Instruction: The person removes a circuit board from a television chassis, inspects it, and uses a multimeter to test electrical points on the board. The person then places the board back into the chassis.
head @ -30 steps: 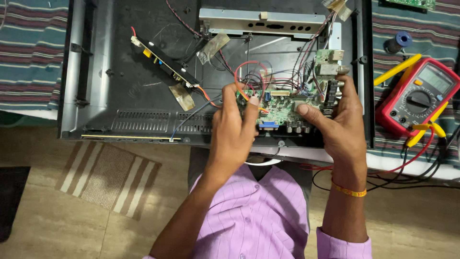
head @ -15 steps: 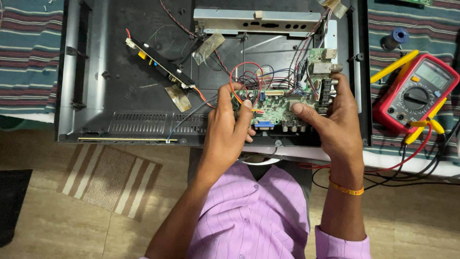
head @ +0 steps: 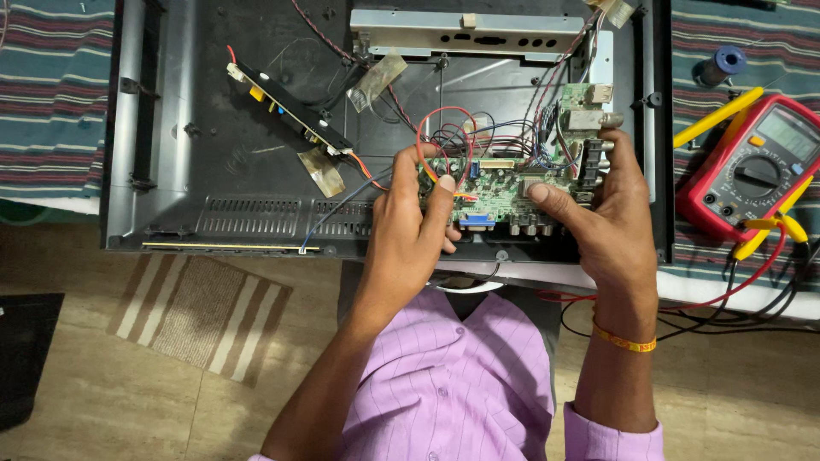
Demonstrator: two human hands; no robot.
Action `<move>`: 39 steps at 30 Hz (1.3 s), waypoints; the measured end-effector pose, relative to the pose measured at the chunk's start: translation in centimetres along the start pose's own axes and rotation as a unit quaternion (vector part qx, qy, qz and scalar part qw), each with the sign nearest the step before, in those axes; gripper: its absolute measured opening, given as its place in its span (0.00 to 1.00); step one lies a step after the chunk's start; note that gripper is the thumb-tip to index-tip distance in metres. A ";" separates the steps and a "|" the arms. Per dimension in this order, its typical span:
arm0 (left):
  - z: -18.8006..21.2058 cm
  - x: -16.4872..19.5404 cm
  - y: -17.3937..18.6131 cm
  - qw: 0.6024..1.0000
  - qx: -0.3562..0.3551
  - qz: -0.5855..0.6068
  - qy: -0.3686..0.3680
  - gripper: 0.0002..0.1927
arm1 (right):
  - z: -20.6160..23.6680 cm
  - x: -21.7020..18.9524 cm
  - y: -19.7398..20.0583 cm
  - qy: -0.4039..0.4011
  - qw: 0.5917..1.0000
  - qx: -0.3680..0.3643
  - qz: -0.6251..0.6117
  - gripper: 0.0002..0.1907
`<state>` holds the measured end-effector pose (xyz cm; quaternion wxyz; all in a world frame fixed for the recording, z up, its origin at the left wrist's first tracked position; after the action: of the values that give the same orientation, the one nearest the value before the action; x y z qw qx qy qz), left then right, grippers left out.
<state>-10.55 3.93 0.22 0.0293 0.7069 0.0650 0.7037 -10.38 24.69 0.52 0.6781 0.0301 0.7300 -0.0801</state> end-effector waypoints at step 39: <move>0.1 -0.1 0.2 1.000 -0.005 0.012 -0.016 0.23 | -0.2 0.3 0.2 -0.006 1.000 0.000 -0.006 0.34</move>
<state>-10.42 3.75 0.15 0.0257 0.7184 0.0525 0.6932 -10.60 24.86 0.23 0.6817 0.0249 0.7263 -0.0846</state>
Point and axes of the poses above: each hand's wrist, its own z-axis away from the middle knuckle, its own y-axis out of the back of the hand, x = y × z, the point moved 6 cm from there along -z, towards the middle knuckle, and after that the axes turned 6 degrees about x, right-handed, at the moved point
